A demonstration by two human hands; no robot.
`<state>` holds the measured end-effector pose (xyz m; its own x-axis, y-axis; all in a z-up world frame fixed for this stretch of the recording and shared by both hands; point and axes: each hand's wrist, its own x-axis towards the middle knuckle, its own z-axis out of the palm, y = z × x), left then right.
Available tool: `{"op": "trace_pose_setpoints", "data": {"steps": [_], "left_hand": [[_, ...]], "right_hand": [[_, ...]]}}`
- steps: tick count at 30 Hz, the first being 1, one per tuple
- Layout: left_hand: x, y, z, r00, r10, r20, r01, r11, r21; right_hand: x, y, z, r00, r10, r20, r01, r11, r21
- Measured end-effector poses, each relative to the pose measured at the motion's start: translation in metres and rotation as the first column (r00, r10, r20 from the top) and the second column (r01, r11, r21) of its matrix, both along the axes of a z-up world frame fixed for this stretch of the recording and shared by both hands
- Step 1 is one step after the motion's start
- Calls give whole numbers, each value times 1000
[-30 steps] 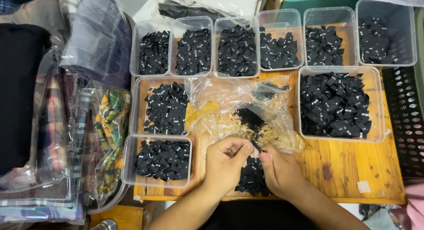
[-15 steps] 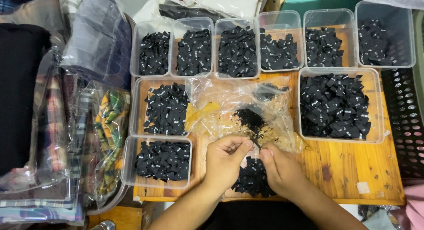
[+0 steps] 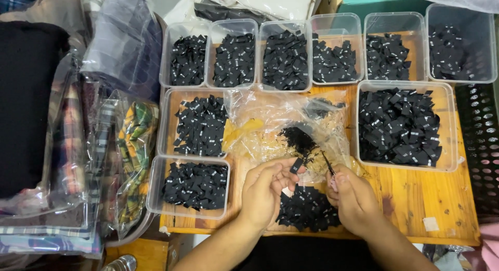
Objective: Trimming excess plastic flash from small black components using hand snips
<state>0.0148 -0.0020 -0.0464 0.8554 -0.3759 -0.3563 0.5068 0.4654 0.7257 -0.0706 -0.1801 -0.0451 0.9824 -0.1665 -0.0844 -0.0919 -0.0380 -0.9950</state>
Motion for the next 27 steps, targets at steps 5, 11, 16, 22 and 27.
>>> {"op": "trace_pose_setpoints", "data": {"steps": [5,11,16,22,27], "left_hand": [[-2,0,-1,999,28,-22,-28,999,-18],[2,14,27,978,-96,186,46,966,255],[40,41,66,792,-252,556,-93,851,517],[152,51,80,712,-353,607,-412,490,768],[208,46,59,890,-264,371,-303,265,915]], "right_hand": [[-2,0,1,999,-5,-47,5,1000,8],[-6,-4,-3,999,32,-25,-29,996,87],[-21,-14,-21,995,88,-43,-83,991,109],[-30,-13,-22,997,43,-69,-33,990,137],[-39,-17,-26,984,46,-170,-45,999,11]]}}
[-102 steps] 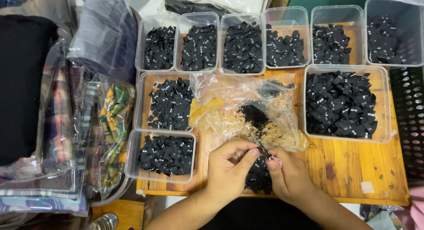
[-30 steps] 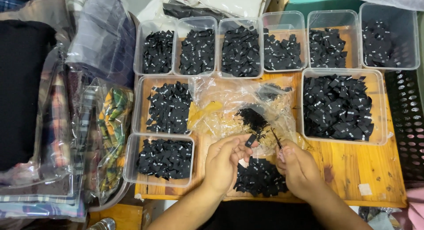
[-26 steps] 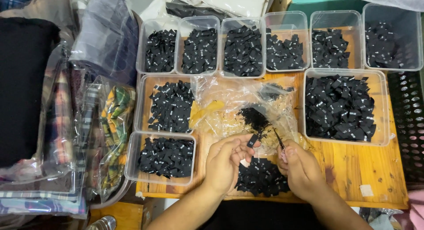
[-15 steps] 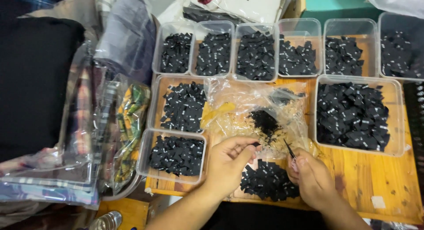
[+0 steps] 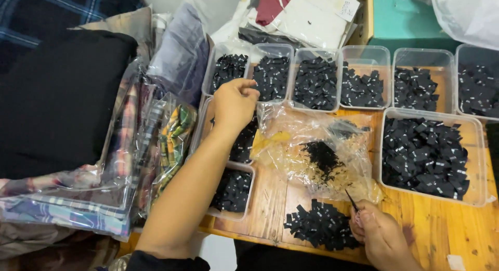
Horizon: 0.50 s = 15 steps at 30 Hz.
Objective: Trimming excess plastic flash from small black components using hand snips
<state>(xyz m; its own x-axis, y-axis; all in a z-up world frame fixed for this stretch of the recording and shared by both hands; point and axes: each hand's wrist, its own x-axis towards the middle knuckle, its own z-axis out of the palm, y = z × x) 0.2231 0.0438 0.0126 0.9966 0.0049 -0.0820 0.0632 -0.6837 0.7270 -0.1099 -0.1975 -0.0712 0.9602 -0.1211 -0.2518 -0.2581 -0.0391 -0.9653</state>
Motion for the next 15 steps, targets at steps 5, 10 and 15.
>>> {"op": "trace_pose_setpoints", "data": {"steps": [5,10,15], "left_hand": [[3,-2,-4,994,-105,-15,103,992,-67],[-36,2,31,984,-173,48,171,984,48],[-131,-3,65,757,-538,372,600,797,-68]], "right_hand": [[4,1,0,997,-37,68,34,999,36],[9,3,2,996,-11,87,11,1000,-6],[14,3,3,993,10,114,-4,999,-53]]}}
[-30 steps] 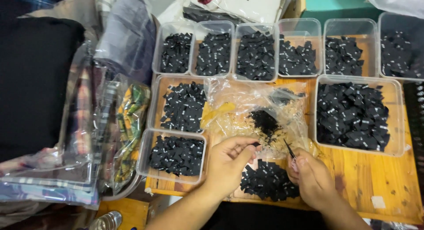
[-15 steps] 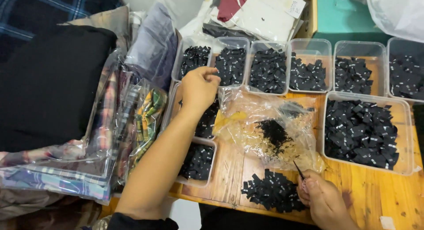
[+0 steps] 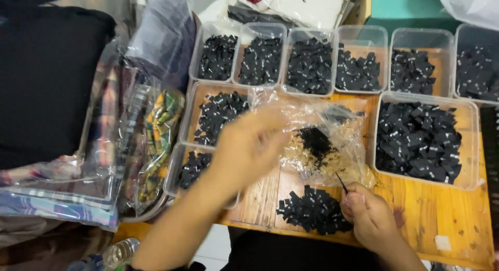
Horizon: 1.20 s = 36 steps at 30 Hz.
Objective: Trimming excess plastic flash from small black components using hand snips
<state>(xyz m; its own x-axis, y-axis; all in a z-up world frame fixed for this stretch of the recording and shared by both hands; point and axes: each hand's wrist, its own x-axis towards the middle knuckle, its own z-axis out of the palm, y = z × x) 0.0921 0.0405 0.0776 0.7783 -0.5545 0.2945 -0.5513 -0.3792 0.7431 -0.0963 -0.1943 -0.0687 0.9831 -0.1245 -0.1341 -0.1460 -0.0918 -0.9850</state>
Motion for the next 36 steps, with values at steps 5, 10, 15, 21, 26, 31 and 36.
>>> {"op": "trace_pose_setpoints", "data": {"steps": [5,10,15,21,26,31,36], "left_hand": [[-57,2,-60,967,-241,-76,245,969,39],[-75,4,-109,942,-319,-102,328,940,95],[-88,9,-125,962,-221,-163,267,888,374],[-92,22,-103,953,-151,-263,250,883,398],[-95,24,-112,965,-128,-229,212,895,392],[-98,21,-116,966,-115,-230,196,910,366],[-95,24,-106,962,-125,-242,177,961,210]], "right_hand": [[-2,-5,-2,999,43,-20,-44,998,-47],[-3,-2,8,998,60,-15,-61,992,-111],[-6,-1,6,992,102,78,-100,994,-33],[-5,-1,7,986,121,115,-119,993,-19],[0,0,9,978,162,129,-159,987,-33],[3,2,9,979,146,143,-146,989,-7],[5,3,15,974,171,148,-169,985,-27]]}}
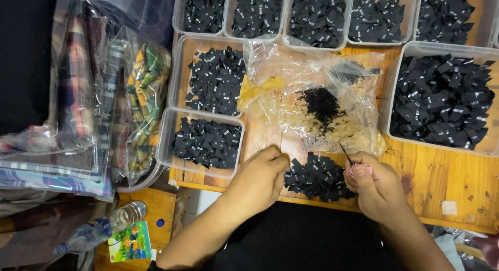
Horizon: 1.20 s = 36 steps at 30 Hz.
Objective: Trimming excess plastic flash from small black components using hand snips
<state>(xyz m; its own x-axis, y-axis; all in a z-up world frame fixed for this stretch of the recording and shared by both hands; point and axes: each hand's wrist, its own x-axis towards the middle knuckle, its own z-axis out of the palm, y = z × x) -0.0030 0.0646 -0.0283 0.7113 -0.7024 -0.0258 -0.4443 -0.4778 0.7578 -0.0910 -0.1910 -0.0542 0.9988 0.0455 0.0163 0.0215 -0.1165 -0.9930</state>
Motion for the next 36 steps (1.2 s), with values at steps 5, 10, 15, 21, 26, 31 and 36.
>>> {"op": "trace_pose_setpoints", "data": {"steps": [5,10,15,21,26,31,36], "left_hand": [[7,-6,27,996,71,60,-50,951,-304],[5,-20,35,975,161,152,-69,872,-484],[5,-32,33,970,171,174,-27,783,-622],[3,-36,36,983,173,62,-107,812,-574],[-5,-45,27,900,158,-407,-370,771,-518],[-11,-52,14,784,158,-601,-510,717,-476],[-9,-58,11,782,81,-618,-526,616,-586]], "right_hand": [[2,4,-4,999,13,-49,-7,991,133],[8,11,-2,993,71,-97,-71,997,7],[17,24,17,975,146,-166,-76,925,373],[21,23,25,998,56,-21,-51,978,201],[19,26,16,993,-72,-92,91,970,224],[17,32,12,978,-159,-137,183,965,185],[17,37,18,963,-263,-62,261,965,-29]]}}
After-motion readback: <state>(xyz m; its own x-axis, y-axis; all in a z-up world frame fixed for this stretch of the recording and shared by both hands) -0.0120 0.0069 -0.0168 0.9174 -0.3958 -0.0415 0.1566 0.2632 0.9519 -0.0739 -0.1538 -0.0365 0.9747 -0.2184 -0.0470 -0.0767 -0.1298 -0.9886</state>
